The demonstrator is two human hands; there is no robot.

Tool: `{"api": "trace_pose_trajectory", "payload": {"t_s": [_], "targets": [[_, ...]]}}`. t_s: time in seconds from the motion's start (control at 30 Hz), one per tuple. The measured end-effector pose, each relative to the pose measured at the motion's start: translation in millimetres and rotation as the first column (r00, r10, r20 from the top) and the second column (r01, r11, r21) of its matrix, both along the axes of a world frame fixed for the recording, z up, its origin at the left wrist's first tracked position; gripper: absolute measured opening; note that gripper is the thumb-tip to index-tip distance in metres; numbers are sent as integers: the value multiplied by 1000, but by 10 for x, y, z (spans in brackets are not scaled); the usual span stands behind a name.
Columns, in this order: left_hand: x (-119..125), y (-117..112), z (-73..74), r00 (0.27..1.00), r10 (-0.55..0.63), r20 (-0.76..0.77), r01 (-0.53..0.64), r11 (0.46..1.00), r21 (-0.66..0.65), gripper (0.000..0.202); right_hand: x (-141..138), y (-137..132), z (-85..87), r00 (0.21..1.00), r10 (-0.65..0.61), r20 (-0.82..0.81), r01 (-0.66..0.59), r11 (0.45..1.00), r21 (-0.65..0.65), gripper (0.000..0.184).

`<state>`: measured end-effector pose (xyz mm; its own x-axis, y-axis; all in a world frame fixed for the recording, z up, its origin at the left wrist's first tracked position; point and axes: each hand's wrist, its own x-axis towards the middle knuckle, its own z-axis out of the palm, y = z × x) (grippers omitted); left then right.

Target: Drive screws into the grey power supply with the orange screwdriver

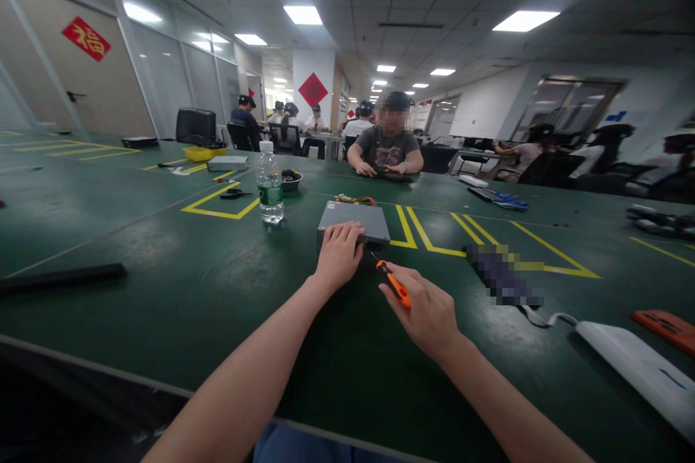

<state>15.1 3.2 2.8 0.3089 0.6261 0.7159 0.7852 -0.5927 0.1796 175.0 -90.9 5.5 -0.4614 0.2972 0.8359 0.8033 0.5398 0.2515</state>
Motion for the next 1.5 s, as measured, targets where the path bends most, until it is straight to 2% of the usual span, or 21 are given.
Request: {"api": "trace_pose_trajectory", "payload": {"t_s": [0.07,0.27,0.5,0.67,1.13,1.37,1.5], "targets": [[0,9,-5,1000,2,1,-2,1000,1,23,1,3,12,1000,-4,-26,5,1000,8,26],[7,5,5,1000,17,-1,-17,1000,-8,22,-65,-52,46,995,20,98,-25,998,49,17],[8,-7,18,1000,24,-9,-24,999,-25,24,92,-93,61,995,97,0,-97,995,-8,26],[6,-3,8,1000,24,-18,-24,1000,-15,24,229,-86,63,995,47,-91,-48,999,-7,28],[-1,-18,27,1000,14,-18,-15,999,-32,25,289,-50,53,993,-9,-119,10,1000,13,30],[-6,-19,31,1000,7,-14,-7,1000,-18,24,251,-72,72,999,-12,-48,14,999,48,26],[-1,-17,30,1000,6,-13,-6,1000,-17,24,169,-116,76,998,-12,56,11,1000,27,19]]}}
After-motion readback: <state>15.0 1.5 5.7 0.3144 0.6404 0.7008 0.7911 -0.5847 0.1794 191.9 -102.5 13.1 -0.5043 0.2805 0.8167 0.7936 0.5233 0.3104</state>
